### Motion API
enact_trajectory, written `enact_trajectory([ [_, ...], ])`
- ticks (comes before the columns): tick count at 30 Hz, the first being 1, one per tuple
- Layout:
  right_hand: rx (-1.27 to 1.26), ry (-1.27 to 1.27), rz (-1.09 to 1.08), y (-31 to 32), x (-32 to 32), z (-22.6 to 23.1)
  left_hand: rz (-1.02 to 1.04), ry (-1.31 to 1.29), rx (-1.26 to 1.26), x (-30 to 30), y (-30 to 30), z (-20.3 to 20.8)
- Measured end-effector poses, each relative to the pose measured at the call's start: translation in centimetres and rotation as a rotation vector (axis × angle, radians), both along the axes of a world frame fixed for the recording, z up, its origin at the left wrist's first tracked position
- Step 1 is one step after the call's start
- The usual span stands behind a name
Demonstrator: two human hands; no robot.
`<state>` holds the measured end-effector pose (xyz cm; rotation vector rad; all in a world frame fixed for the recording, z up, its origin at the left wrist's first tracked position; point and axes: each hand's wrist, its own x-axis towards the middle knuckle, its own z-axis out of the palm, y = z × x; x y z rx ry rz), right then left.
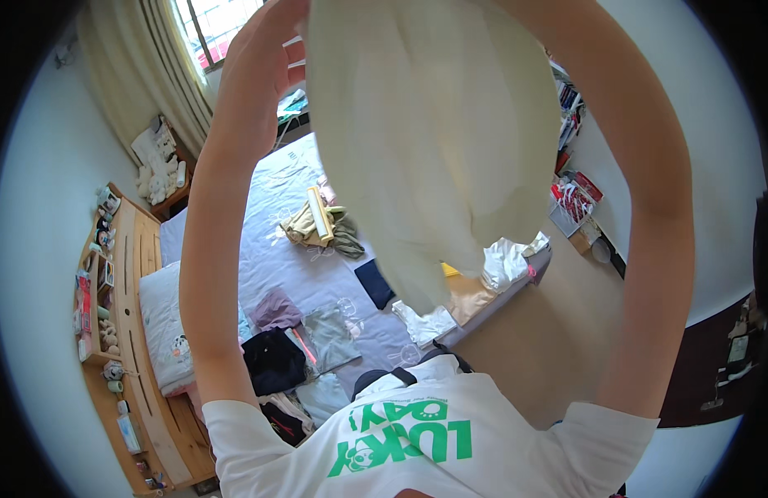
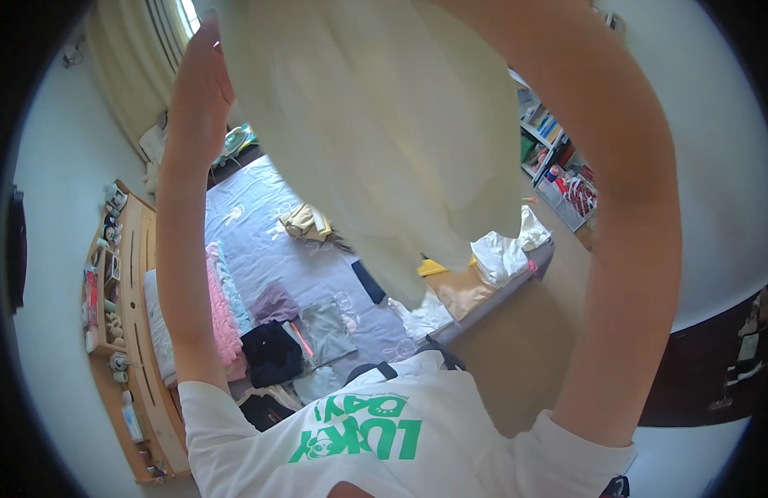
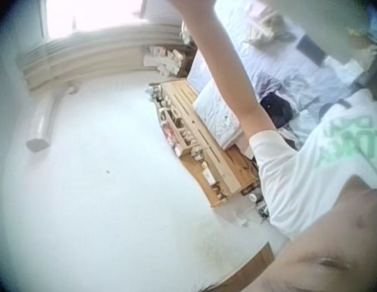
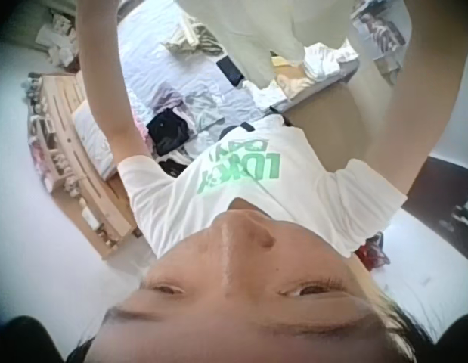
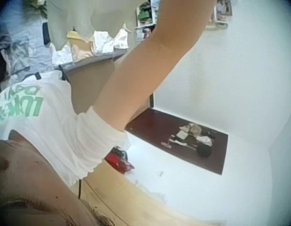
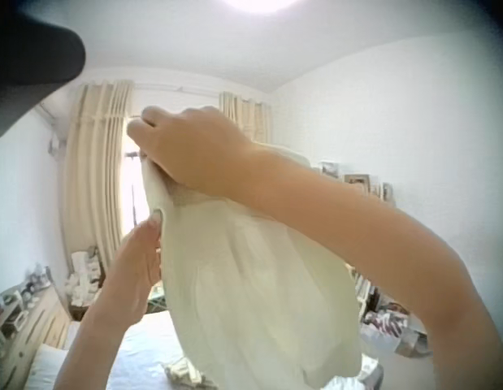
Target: Folding various items of clothing on a bed.
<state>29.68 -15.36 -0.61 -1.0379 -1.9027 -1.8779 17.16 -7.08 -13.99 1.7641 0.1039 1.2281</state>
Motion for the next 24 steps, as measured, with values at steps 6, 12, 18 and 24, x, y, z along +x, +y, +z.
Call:
enact_trajectory([
  [6,0.044,-0.011,-0.018,0.4,3.0,0.6,0.039,0.099,0.08,3.6,-2.4,1.8],
  [12,0.113,0.184,-0.089,-2.5,6.0,-1.0,-0.106,0.048,-0.332,5.9,-6.3,4.8],
  [18,0.239,0.77,0.291,-7.0,5.1,-18.5,-0.098,0.122,-0.32,3.8,0.5,3.5],
  [24,-0.674,2.403,0.779,-5.6,4.6,-35.6,0.134,0.202,-0.23,1.2,-0.3,3.8],
])
